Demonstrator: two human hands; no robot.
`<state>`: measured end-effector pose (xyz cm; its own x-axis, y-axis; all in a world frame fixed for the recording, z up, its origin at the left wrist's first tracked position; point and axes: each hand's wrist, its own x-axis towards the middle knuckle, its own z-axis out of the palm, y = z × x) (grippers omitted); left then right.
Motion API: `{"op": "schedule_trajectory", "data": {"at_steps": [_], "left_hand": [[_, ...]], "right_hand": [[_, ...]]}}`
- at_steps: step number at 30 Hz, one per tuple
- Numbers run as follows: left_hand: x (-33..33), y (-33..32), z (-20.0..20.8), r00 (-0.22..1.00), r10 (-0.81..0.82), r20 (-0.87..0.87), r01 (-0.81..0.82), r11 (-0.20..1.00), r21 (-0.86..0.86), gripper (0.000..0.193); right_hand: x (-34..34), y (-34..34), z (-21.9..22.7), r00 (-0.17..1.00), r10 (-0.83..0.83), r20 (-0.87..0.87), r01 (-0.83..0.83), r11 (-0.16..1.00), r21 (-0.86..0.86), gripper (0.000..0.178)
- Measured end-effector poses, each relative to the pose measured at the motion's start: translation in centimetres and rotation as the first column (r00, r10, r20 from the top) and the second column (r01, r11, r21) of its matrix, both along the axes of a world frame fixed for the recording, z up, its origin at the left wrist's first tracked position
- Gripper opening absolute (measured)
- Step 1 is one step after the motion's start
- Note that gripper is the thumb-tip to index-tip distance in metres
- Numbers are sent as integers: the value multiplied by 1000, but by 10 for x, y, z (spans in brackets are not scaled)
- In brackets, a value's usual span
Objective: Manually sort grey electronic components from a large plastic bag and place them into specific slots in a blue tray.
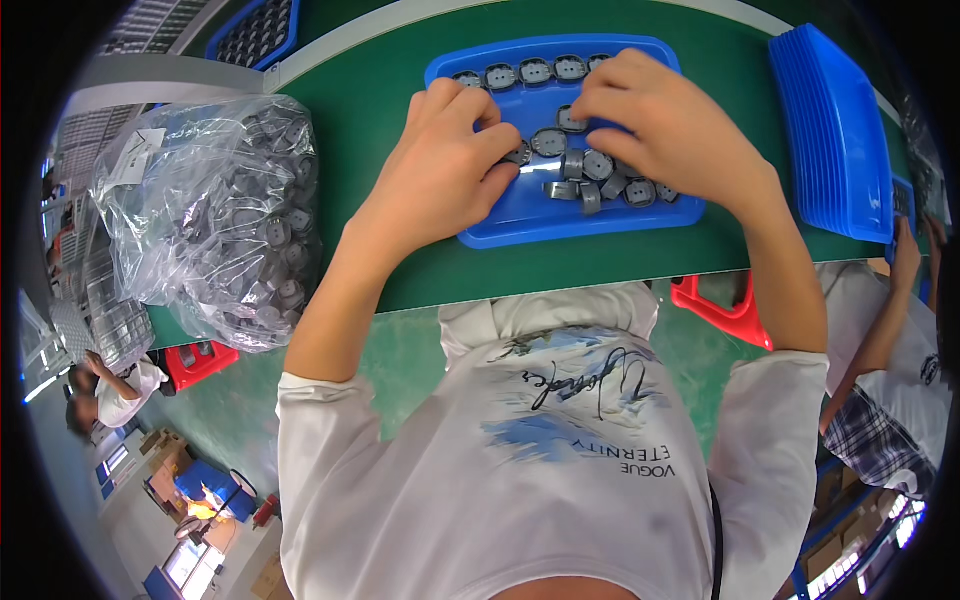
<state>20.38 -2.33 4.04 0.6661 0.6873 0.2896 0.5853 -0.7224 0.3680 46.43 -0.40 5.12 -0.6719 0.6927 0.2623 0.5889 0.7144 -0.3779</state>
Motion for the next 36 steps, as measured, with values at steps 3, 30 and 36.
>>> {"op": "schedule_trajectory", "data": {"at_steps": [3, 30, 36], "left_hand": [[1, 3, -1, 1000, 8, -20, -6, 999, 54, 12], [-3, 6, -21, 944, 315, 100, -326, 936, 130, 11], [-4, 8, -19, 952, 290, 103, -303, 940, 159, 10]], "right_hand": [[-11, 1, -5, 984, -1, 178, 22, 993, -113, 16], [-51, -5, -12, 993, -84, 80, 76, 992, 99, 26], [-57, 1, -25, 995, -65, 69, 55, 989, 141, 19]]}}
